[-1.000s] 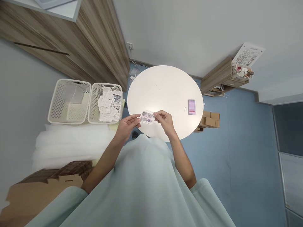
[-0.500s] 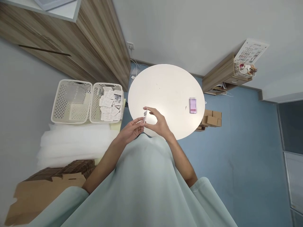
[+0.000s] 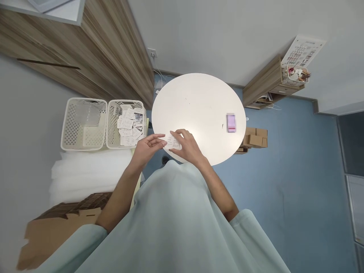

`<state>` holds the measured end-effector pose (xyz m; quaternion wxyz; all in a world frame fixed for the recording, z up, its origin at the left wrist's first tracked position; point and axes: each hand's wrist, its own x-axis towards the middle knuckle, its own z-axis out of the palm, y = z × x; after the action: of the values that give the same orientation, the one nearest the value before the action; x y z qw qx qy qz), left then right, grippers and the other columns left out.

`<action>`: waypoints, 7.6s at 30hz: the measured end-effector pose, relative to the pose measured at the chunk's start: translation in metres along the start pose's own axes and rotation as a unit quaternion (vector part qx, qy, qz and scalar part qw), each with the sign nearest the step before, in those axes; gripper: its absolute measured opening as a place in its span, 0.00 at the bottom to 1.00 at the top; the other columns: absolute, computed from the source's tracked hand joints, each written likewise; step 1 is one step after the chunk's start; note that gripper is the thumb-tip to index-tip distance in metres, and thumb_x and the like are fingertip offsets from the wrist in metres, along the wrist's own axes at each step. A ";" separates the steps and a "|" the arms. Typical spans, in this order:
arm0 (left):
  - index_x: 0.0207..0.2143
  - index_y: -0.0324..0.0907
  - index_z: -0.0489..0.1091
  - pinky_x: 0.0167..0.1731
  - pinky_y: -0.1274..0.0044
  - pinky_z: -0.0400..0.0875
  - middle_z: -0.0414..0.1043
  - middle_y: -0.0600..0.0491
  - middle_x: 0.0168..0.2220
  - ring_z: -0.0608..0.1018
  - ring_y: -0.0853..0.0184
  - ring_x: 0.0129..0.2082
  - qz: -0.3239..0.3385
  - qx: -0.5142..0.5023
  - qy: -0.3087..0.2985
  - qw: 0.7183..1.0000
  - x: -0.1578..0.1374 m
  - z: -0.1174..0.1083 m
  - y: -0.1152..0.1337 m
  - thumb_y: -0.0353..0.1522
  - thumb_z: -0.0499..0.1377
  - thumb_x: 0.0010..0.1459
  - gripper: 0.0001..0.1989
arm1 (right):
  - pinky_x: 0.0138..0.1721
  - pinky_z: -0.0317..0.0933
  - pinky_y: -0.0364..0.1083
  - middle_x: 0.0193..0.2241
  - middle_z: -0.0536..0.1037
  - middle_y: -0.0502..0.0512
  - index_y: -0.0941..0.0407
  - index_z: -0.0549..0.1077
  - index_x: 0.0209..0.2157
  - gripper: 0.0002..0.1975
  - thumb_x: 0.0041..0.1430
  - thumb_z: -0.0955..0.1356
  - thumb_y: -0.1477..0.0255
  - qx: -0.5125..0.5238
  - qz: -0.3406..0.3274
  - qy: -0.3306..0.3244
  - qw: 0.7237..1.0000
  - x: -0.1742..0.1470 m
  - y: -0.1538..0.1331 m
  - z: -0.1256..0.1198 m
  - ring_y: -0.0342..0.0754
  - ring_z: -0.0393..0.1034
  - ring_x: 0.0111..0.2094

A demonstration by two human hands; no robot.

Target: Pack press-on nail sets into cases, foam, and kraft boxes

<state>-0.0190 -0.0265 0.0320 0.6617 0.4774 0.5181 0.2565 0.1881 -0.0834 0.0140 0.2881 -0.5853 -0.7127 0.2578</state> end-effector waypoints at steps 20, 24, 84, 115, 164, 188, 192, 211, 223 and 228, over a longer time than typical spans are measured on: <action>0.52 0.41 0.82 0.43 0.71 0.75 0.83 0.43 0.48 0.82 0.60 0.44 -0.113 -0.150 -0.074 0.979 0.018 -0.032 -0.050 0.49 0.76 0.51 0.32 | 0.70 0.59 0.61 0.64 0.74 0.57 0.46 0.68 0.66 0.33 0.63 0.78 0.58 0.275 0.076 -0.019 0.958 0.016 -0.019 0.023 0.57 0.69 0.66; 0.51 0.40 0.81 0.37 0.72 0.73 0.82 0.46 0.40 0.80 0.63 0.38 -0.093 -0.119 -0.015 0.988 0.024 -0.045 -0.058 0.49 0.78 0.46 0.34 | 0.69 0.61 0.62 0.69 0.70 0.59 0.46 0.63 0.71 0.40 0.62 0.77 0.58 0.238 0.088 -0.026 0.967 0.019 -0.017 0.036 0.59 0.66 0.68; 0.55 0.41 0.75 0.61 0.55 0.65 0.70 0.34 0.62 0.70 0.41 0.63 0.091 0.405 0.142 0.898 0.238 -0.339 -0.092 0.34 0.60 0.64 0.18 | 0.65 0.64 0.68 0.64 0.75 0.66 0.51 0.49 0.79 0.43 0.69 0.71 0.68 -0.189 0.150 -0.075 0.968 0.025 -0.025 0.131 0.66 0.66 0.68; 0.41 0.39 0.82 0.49 0.62 0.79 0.84 0.42 0.43 0.83 0.56 0.40 0.024 -0.035 0.115 0.992 0.003 -0.156 -0.038 0.53 0.79 0.39 0.34 | 0.70 0.59 0.66 0.73 0.66 0.63 0.48 0.49 0.79 0.42 0.73 0.70 0.57 -0.053 -0.091 -0.063 0.992 0.055 -0.046 0.073 0.64 0.61 0.72; 0.61 0.41 0.77 0.63 0.53 0.75 0.76 0.35 0.63 0.78 0.40 0.63 -0.046 -0.100 -0.069 0.992 -0.006 0.006 -0.033 0.44 0.84 0.36 0.48 | 0.71 0.64 0.64 0.61 0.80 0.59 0.50 0.74 0.68 0.50 0.45 0.85 0.54 0.436 0.295 -0.061 0.848 -0.048 0.002 0.015 0.61 0.77 0.62; 0.61 0.41 0.77 0.62 0.50 0.75 0.77 0.36 0.62 0.80 0.39 0.60 -0.042 -0.135 -0.130 0.981 0.000 -0.003 -0.022 0.41 0.83 0.40 0.45 | 0.70 0.66 0.65 0.61 0.80 0.58 0.50 0.75 0.67 0.45 0.50 0.83 0.51 0.473 0.252 -0.070 0.841 -0.047 -0.008 -0.006 0.62 0.77 0.62; 0.63 0.43 0.75 0.64 0.51 0.73 0.75 0.36 0.64 0.80 0.42 0.61 -0.039 -0.181 -0.165 0.969 0.002 -0.008 -0.025 0.41 0.82 0.44 0.45 | 0.67 0.69 0.64 0.58 0.83 0.58 0.50 0.76 0.65 0.41 0.52 0.81 0.50 0.480 0.253 -0.079 0.836 -0.045 -0.004 -0.013 0.62 0.78 0.60; 0.73 0.50 0.64 0.55 0.62 0.77 0.65 0.39 0.72 0.80 0.56 0.54 0.011 -0.063 -0.084 0.994 -0.001 -0.020 -0.042 0.41 0.76 0.53 0.47 | 0.39 0.75 0.49 0.33 0.83 0.52 0.52 0.75 0.37 0.29 0.61 0.71 0.38 0.340 0.280 0.051 0.896 -0.001 0.033 0.025 0.50 0.82 0.33; 0.72 0.46 0.63 0.50 0.65 0.79 0.70 0.36 0.69 0.83 0.57 0.51 -0.066 -0.118 0.075 0.988 -0.038 -0.077 -0.084 0.41 0.77 0.49 0.50 | 0.48 0.72 0.49 0.47 0.83 0.56 0.55 0.79 0.54 0.15 0.71 0.71 0.63 0.125 0.256 -0.094 0.954 0.043 0.074 0.102 0.49 0.80 0.39; 0.71 0.47 0.65 0.49 0.66 0.79 0.70 0.37 0.69 0.83 0.58 0.51 -0.081 -0.133 0.135 0.979 -0.065 -0.104 -0.102 0.41 0.77 0.49 0.48 | 0.49 0.69 0.49 0.58 0.75 0.65 0.58 0.73 0.62 0.22 0.69 0.73 0.70 -0.076 0.267 -0.236 0.931 0.052 0.108 0.155 0.54 0.77 0.49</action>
<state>-0.1526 -0.0845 -0.0319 0.6617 0.3026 0.6010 0.3308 0.1440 -0.0171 -0.1651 -0.0134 -0.6963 -0.5954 0.4006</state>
